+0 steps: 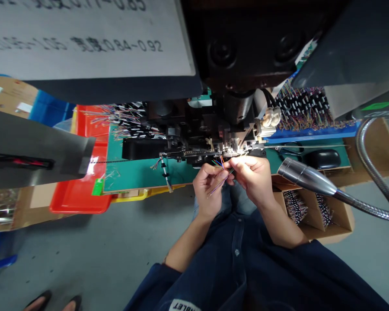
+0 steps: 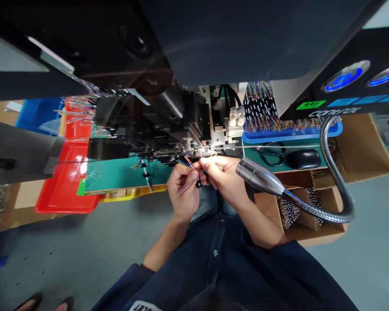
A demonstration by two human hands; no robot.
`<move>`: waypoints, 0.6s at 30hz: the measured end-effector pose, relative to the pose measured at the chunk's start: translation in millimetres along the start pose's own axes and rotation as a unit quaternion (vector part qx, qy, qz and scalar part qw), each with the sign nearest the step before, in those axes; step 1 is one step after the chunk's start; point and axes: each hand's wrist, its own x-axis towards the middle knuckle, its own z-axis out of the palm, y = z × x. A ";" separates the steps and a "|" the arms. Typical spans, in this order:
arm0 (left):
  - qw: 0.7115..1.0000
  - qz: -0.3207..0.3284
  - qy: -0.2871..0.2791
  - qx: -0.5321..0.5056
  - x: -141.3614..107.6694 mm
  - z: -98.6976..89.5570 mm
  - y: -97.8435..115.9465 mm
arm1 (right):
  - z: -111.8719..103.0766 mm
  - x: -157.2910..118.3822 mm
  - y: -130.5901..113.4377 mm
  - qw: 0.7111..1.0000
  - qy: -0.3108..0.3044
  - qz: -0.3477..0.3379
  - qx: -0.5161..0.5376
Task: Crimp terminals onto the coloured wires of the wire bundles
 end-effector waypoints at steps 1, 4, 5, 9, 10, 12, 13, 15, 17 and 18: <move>1.000 0.001 0.002 0.002 0.4 0.4 0.4 | 0.8 0.6 0.4 1.000 0.000 0.000 0.012; 1.000 0.003 0.000 0.004 1.7 1.8 2.0 | 2.8 1.9 0.0 0.999 0.004 -0.002 0.035; 1.000 0.006 -0.002 0.000 2.1 2.3 2.6 | 3.2 2.2 -0.2 0.999 0.007 -0.002 0.035; 0.999 0.021 -0.009 -0.022 2.9 3.9 3.9 | 3.5 2.5 -0.3 1.000 0.014 0.009 0.018; 0.999 0.021 -0.008 -0.024 2.9 4.1 4.0 | 3.5 2.5 -0.3 1.000 0.014 0.012 0.015; 1.000 0.020 -0.005 -0.022 2.7 4.0 3.7 | 3.6 2.4 -0.6 1.000 0.014 0.015 0.013; 1.000 0.018 -0.004 -0.020 2.6 3.8 3.6 | 3.6 2.3 -1.0 1.000 0.014 0.015 0.012; 1.000 0.014 -0.001 -0.014 2.2 3.1 3.3 | 3.5 2.1 -2.3 1.000 0.016 0.009 0.007; 1.000 0.005 0.001 -0.007 1.8 2.2 3.1 | 3.0 1.4 -4.5 1.000 0.010 -0.003 -0.007; 1.000 -0.001 -0.001 -0.006 1.5 1.6 3.0 | 2.7 0.8 -5.9 1.000 0.003 -0.011 -0.016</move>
